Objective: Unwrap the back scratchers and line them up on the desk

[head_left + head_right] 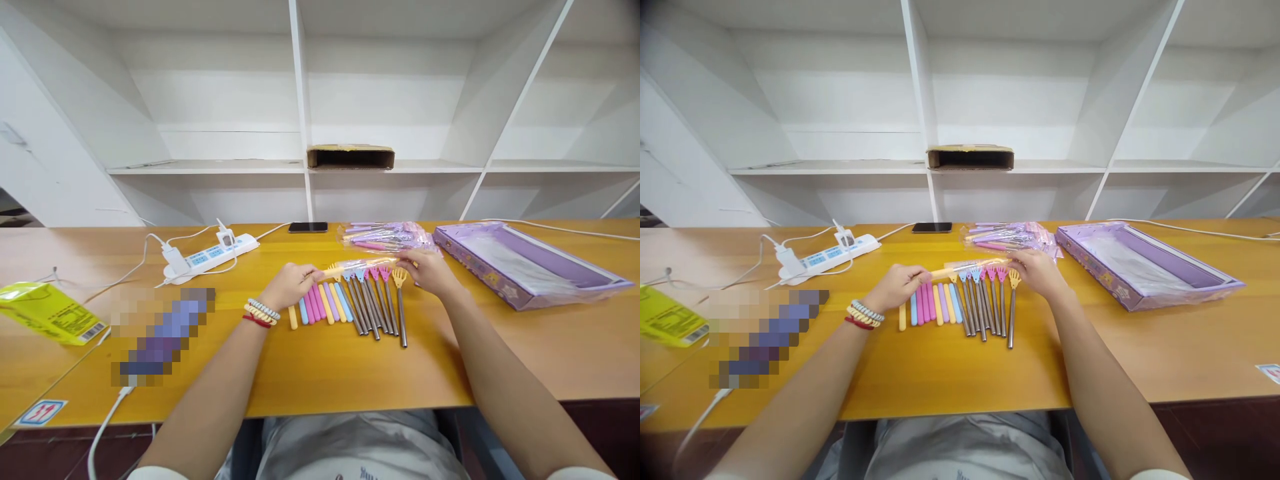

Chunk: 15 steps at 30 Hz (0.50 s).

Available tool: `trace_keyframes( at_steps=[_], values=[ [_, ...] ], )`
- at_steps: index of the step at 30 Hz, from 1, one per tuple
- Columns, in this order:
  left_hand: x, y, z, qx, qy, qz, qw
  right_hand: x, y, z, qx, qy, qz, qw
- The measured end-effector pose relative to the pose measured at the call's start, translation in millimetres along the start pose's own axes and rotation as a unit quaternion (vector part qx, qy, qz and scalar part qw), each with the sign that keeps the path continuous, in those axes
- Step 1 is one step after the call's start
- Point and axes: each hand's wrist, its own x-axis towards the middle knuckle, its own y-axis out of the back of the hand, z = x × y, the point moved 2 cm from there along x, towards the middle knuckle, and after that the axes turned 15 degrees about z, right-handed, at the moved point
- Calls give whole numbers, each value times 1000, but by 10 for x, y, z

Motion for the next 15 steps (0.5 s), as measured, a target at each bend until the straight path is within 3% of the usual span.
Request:
trace_keyframes(
  at_steps=[5,8,12,15],
  values=[
    [17,60,-42,30,-10,51,998,-9,-2,30,0,4,-13,1000],
    [9,156,-110,17,13,113,993,-27,32,135,-25,-27,-9,999],
    [7,247,-311,-27,106,229,967,-77,125,360,-145,-120,12,982],
    [17,193,-442,-103,185,292,933,-126,151,478,-232,-158,19,960]
  ],
)
